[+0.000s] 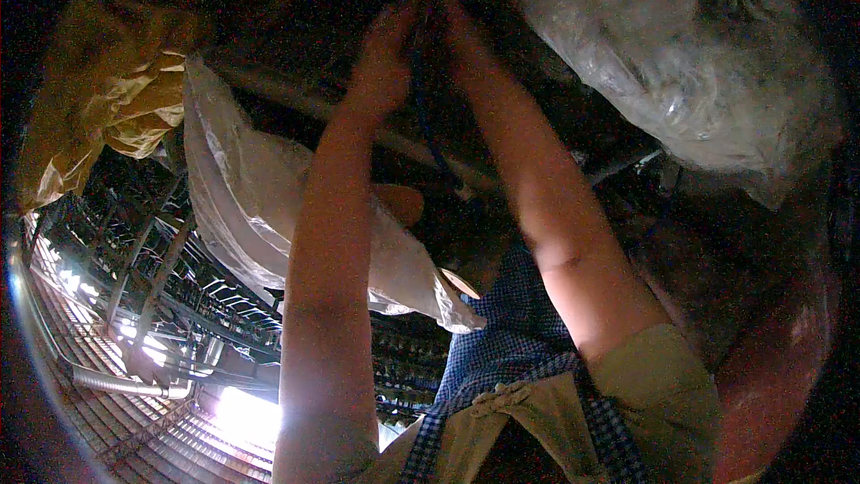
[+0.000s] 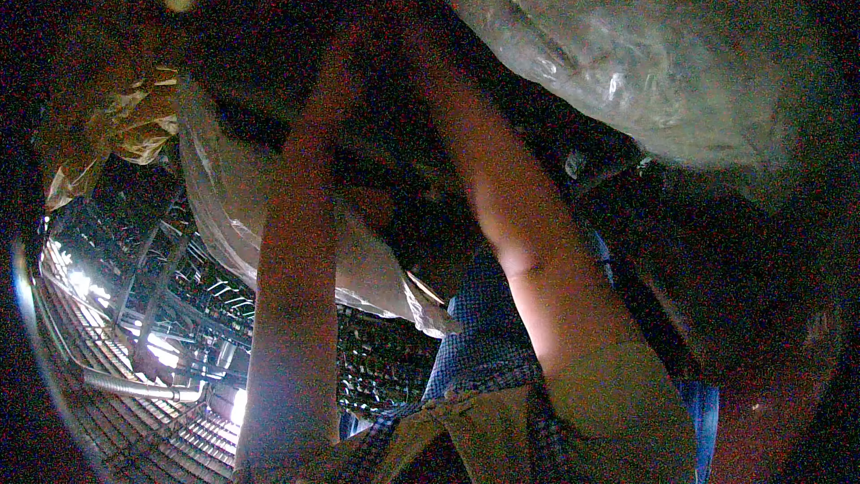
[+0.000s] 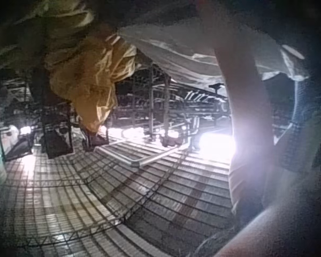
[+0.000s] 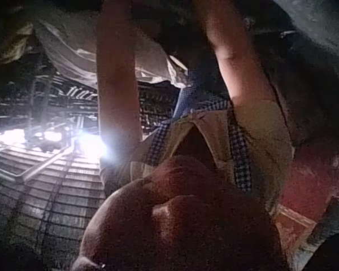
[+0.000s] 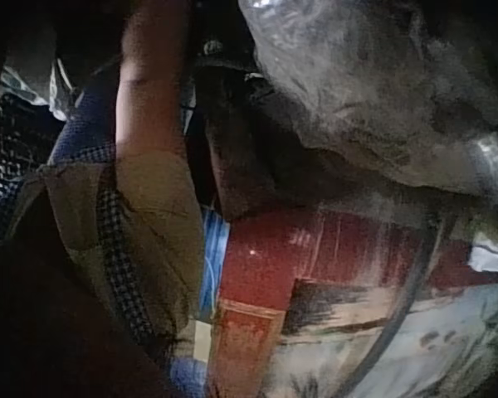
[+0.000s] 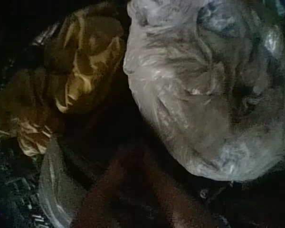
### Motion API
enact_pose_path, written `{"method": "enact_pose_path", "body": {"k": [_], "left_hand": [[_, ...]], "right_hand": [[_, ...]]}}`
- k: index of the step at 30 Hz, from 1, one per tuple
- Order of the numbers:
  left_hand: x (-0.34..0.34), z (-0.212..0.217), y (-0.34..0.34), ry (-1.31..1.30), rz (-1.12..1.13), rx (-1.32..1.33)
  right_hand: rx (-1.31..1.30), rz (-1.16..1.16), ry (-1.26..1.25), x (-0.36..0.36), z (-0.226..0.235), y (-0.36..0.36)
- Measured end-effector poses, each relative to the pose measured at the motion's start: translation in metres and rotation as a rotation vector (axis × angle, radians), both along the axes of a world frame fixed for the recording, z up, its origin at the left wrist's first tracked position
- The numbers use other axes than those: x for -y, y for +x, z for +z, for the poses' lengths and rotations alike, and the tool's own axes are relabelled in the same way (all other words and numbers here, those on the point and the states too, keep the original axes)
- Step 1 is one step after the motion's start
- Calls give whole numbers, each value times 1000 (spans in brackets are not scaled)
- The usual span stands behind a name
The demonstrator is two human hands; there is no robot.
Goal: The recorder is tying and inspecting large bags of materials in a factory warehouse.
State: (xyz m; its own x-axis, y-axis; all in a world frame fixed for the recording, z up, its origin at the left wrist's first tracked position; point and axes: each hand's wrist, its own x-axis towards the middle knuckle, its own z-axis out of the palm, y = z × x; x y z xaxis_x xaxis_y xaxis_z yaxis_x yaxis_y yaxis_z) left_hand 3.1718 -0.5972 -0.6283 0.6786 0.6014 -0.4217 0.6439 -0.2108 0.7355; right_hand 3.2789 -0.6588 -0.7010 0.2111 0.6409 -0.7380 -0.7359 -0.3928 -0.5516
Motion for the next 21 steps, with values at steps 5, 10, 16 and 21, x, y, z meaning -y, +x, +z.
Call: {"method": "enact_pose_path", "body": {"k": [5,10,16,21], "left_hand": [[-9,0,11,274,-98,-4],[-1,7,9,123,-18,55],[-13,22,8,-34,-13,152],[-12,15,6,-723,689,209]], "right_hand": [[126,152,-5,15,34,-7],[339,53,-61,-13,15,-6],[140,-81,-13,-37,0,18],[-394,-45,242,-4,26,10]]}}
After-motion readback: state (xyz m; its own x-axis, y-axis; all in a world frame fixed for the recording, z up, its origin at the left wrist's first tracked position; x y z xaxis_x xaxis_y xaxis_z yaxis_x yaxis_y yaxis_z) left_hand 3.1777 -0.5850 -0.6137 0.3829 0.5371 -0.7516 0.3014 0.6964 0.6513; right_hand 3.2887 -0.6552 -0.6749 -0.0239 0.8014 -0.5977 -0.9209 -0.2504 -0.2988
